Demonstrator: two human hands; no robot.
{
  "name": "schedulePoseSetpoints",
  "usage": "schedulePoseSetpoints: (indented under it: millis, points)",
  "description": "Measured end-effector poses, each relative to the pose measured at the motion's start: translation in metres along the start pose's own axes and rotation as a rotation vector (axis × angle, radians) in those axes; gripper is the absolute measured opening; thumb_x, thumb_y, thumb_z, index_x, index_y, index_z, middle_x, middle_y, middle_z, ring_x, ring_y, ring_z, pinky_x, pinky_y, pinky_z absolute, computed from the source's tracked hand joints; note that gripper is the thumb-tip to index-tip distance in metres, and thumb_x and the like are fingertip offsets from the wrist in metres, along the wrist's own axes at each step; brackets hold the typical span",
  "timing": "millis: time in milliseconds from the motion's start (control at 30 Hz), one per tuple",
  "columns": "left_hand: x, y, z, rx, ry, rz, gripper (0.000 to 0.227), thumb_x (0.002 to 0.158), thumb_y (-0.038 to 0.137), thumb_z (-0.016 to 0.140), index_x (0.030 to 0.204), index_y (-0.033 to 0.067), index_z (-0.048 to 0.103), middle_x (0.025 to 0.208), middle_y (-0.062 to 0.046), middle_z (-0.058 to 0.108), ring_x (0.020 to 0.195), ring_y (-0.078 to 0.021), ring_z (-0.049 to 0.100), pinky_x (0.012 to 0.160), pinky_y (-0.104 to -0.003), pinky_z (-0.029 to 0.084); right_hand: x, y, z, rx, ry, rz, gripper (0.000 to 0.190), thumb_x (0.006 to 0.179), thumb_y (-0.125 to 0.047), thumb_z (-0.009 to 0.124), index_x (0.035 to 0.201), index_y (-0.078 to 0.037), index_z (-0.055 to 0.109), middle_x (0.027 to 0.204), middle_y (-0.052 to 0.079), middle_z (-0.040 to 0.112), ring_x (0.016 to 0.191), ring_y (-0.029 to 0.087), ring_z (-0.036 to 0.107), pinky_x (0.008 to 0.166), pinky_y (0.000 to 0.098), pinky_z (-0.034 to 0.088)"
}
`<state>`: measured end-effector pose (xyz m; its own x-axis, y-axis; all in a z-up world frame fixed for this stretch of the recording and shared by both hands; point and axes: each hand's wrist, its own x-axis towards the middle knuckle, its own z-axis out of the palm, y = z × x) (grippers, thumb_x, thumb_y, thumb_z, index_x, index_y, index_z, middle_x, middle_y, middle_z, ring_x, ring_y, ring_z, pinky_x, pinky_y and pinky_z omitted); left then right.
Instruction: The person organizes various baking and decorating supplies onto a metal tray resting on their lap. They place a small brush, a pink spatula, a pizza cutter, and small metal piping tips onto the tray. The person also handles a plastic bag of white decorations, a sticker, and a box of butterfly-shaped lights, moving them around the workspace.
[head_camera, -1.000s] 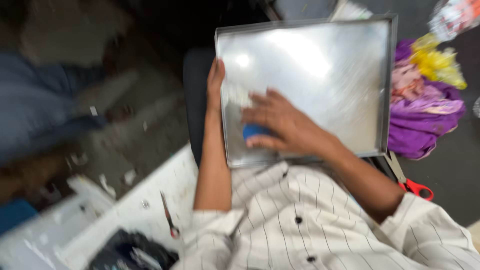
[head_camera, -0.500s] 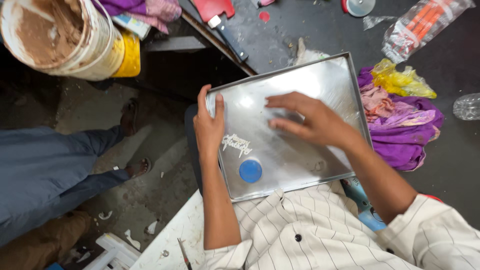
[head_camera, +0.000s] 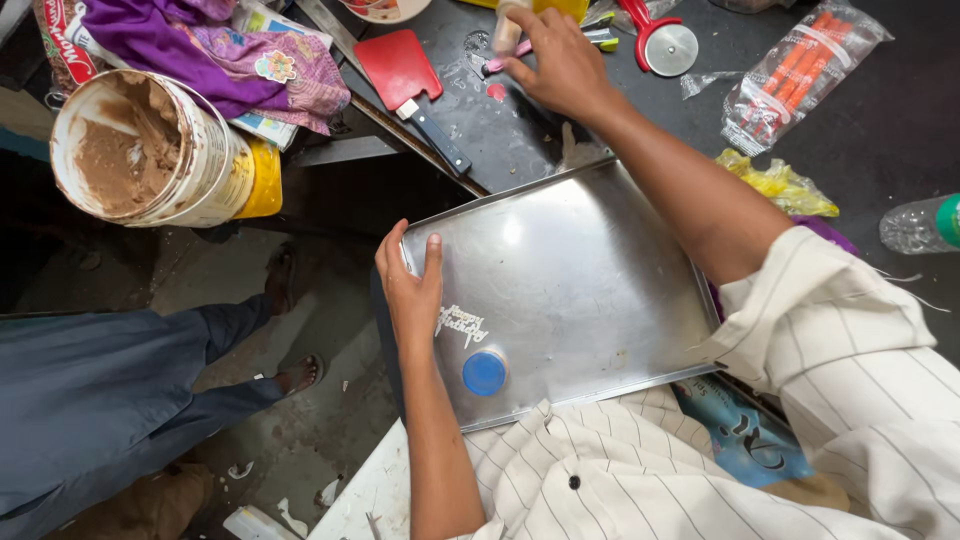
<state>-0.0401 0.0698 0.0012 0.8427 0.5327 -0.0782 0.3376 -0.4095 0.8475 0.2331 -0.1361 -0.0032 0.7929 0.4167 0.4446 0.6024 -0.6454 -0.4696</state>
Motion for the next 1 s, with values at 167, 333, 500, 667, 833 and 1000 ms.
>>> schedulePoseSetpoints:
  millis: [167, 333, 500, 667, 833, 1000]
  points:
    - [0.004, -0.007, 0.002, -0.039, 0.011, 0.055, 0.048, 0.098, 0.039, 0.066, 0.136, 0.0097, 0.062, 0.149, -0.012, 0.051, 0.139, -0.0305, 0.051, 0.114, -0.043, 0.041, 0.017, -0.007, 0.025, -0.078, 0.017, 0.225, 0.058, 0.092, -0.054, 0.078, 0.131, -0.015, 0.061, 0.102, 0.017, 0.065, 0.101, 0.039, 0.061, 0.084, 0.0529, 0.048]
    - [0.007, -0.015, 0.005, -0.132, 0.046, 0.085, 0.041, 0.099, 0.034, 0.068, 0.129, 0.0066, 0.066, 0.145, -0.014, 0.057, 0.138, -0.0296, 0.053, 0.116, -0.042, 0.04, 0.032, 0.016, 0.049, -0.063, 0.113, 0.259, 0.04, 0.092, -0.044, 0.078, 0.109, -0.009, 0.071, 0.099, 0.017, 0.072, 0.097, 0.037, 0.067, 0.082, 0.0512, 0.053]
    - [0.009, -0.025, 0.01, -0.213, 0.095, 0.091, 0.035, 0.096, 0.029, 0.072, 0.124, 0.0072, 0.07, 0.143, -0.015, 0.06, 0.136, -0.0293, 0.056, 0.114, -0.04, 0.042, 0.018, 0.014, 0.051, 0.553, 0.017, 0.383, 0.025, 0.094, -0.019, 0.067, 0.115, -0.005, 0.07, 0.1, 0.009, 0.078, 0.09, 0.019, 0.08, 0.074, 0.0347, 0.061]
    - [0.01, -0.039, 0.021, -0.232, 0.136, 0.148, 0.033, 0.097, 0.027, 0.072, 0.123, 0.008, 0.071, 0.141, -0.015, 0.062, 0.135, -0.0305, 0.058, 0.113, -0.041, 0.046, -0.055, -0.053, 0.004, 0.912, -0.039, 0.176, 0.075, 0.093, 0.011, 0.065, 0.157, -0.009, 0.033, 0.125, 0.009, 0.055, 0.103, 0.018, 0.067, 0.082, 0.0312, 0.063]
    - [0.013, -0.042, 0.03, -0.281, 0.176, 0.159, 0.032, 0.097, 0.028, 0.073, 0.122, 0.0085, 0.071, 0.138, -0.014, 0.064, 0.135, -0.0301, 0.059, 0.113, -0.041, 0.047, -0.115, -0.12, -0.034, 1.004, -0.202, 0.262, 0.056, 0.098, 0.013, 0.066, 0.149, -0.004, 0.047, 0.132, 0.006, 0.054, 0.111, 0.02, 0.072, 0.09, 0.0289, 0.061]
    - [0.01, -0.038, 0.031, -0.329, 0.163, 0.118, 0.035, 0.096, 0.032, 0.071, 0.122, 0.0092, 0.07, 0.136, -0.012, 0.066, 0.131, -0.0278, 0.062, 0.112, -0.041, 0.048, -0.142, -0.144, -0.028, 0.922, -0.213, 0.253, 0.041, 0.104, 0.008, 0.068, 0.141, 0.0, 0.051, 0.123, 0.01, 0.064, 0.114, 0.016, 0.066, 0.093, 0.0291, 0.06]
